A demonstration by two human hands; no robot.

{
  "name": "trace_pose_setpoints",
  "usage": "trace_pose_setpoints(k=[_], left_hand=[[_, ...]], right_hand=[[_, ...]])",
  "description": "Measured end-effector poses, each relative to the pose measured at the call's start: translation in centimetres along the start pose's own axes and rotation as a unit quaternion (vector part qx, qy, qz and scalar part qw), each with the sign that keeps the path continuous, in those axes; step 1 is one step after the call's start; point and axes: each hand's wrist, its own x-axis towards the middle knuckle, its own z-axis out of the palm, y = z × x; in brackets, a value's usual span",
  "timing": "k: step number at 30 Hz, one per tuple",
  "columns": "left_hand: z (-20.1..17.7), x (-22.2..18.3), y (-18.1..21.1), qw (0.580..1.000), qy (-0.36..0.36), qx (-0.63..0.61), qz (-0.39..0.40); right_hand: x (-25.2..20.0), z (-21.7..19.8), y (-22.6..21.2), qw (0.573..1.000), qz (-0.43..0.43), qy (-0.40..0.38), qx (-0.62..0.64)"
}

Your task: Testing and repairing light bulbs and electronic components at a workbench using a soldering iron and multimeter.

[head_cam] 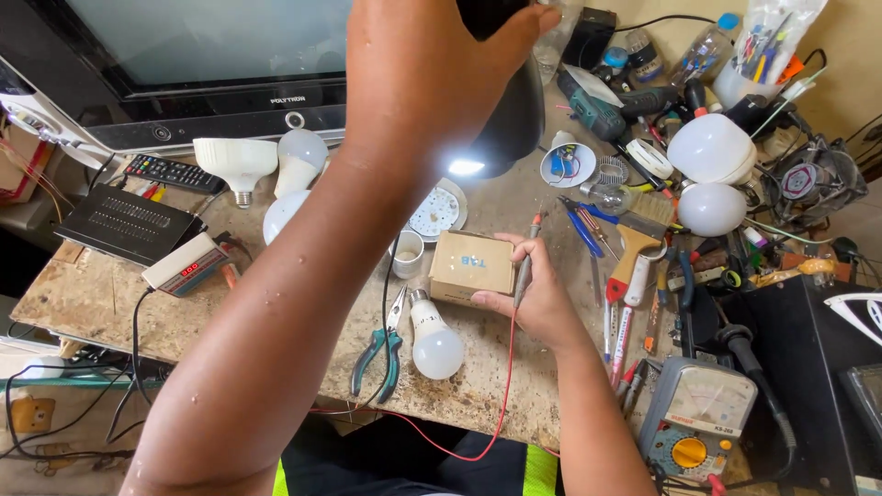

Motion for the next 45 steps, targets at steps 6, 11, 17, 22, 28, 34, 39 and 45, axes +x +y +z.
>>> trace_pose_setpoints(k=[6, 11, 17, 22, 28, 34, 39, 45], left_hand=[[0.4, -3.3, 0.4, 0.998, 0.018, -0.025, -0.053], [0.8, -5.4, 1.7, 0.985, 0.028, -0.13, -0.113], [0.9, -5.8, 1.3, 0.983, 0.031, -0.144, -0.11], [0.6, -5.1, 1.1, 0.983, 0.041, -0.156, -0.087], [0.0, -5.5, 0.8, 0.976, 0.03, -0.211, -0.053], [-2.7, -6.9, 0.5, 0.967, 0.027, -0.245, -0.063], [-7.8, -10.1, 0.4, 0.955, 0.029, -0.274, -0.108], [-13.6, -15.1, -1.0, 0.944, -0.022, -0.293, -0.153]], right_hand=[[-0.1, 0.4, 0.2, 1.0, 0.009, 0.015, -0.022], [-0.1, 0.8, -0.6, 0.999, 0.005, 0.036, -0.017], [-0.3, 0.8, -0.2, 0.998, -0.029, 0.036, -0.037], [-0.3, 0.4, -0.1, 0.999, -0.02, 0.028, -0.042], [0.0, -1.2, -0.6, 0.994, 0.01, 0.078, -0.078], [3.4, -4.0, 1.6, 0.977, -0.021, 0.161, -0.139], [7.9, -4.8, 2.7, 0.983, 0.073, 0.135, -0.096], [9.1, -3.6, 3.1, 0.982, 0.04, 0.138, -0.12]])
